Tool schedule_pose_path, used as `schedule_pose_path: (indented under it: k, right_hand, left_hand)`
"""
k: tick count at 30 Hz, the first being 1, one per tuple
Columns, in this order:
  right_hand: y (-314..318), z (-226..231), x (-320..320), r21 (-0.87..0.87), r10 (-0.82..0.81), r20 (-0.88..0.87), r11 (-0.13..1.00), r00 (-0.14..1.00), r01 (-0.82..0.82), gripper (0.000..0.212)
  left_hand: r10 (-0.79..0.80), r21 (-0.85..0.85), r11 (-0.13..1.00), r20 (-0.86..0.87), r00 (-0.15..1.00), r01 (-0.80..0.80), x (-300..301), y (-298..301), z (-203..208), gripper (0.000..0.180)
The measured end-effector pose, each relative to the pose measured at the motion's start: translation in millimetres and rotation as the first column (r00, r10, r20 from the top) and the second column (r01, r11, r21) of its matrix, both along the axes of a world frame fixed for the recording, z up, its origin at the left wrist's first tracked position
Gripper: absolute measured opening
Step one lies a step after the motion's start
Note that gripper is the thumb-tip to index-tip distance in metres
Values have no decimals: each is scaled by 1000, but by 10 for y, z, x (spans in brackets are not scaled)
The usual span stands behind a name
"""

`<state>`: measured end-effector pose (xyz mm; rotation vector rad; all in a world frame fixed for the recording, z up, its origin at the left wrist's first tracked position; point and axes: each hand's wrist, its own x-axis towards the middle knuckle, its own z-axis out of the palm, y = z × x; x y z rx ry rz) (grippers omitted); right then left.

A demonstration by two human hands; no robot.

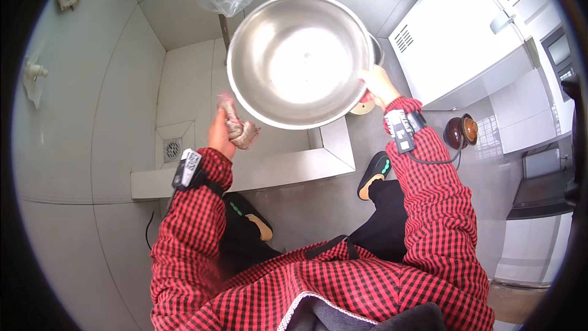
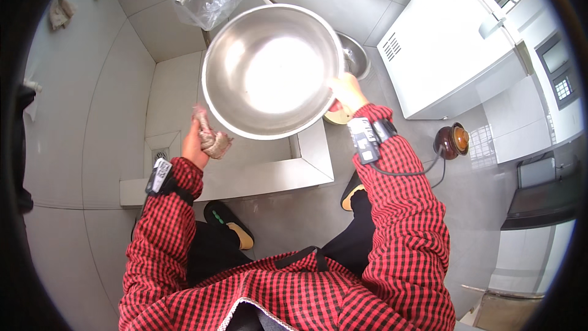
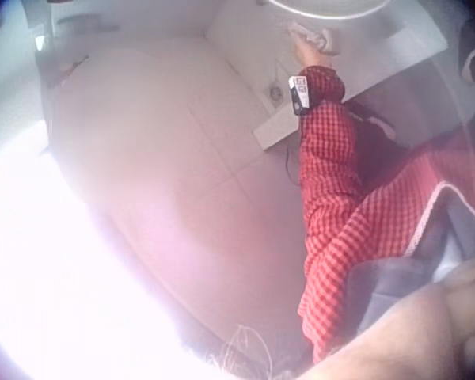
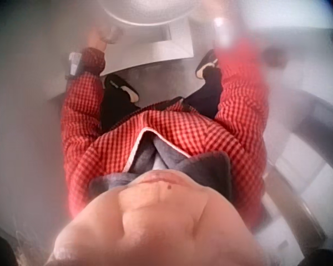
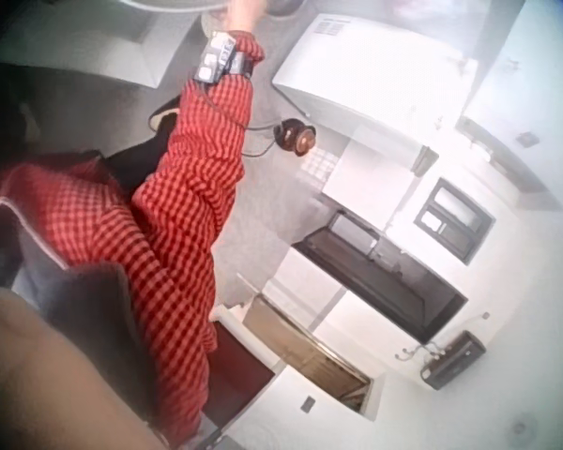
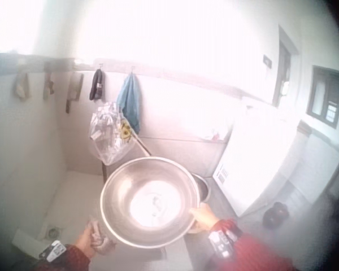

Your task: The person sits on the floor and washes a white cloth by hand in a metal basin filled with water. They repeatedly submerge, scrub, and wring the cloth, then lift it to hang on a wall hook before returning to continue washing.

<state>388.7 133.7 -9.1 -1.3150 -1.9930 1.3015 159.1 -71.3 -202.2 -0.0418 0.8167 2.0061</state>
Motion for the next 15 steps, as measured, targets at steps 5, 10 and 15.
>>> schedule_pose_path:
  k: [5,10,15]
  right_hand:
    - [733,-291,592,-227,-295,-256,944,921,239,27]
    - [1718,-520,575,-380,-542,-404,832,737,403,27]
    - [2449,-962,314,-425,-601,-373,788,707,445,31]
  left_hand:
    - [-74,85,995,197,978,58,-12,-118,194,39]
    - [-95,50,995,291,952,84,128,-131,416,41]
    - [-86,19,996,350,933,85,219,-135,479,39]
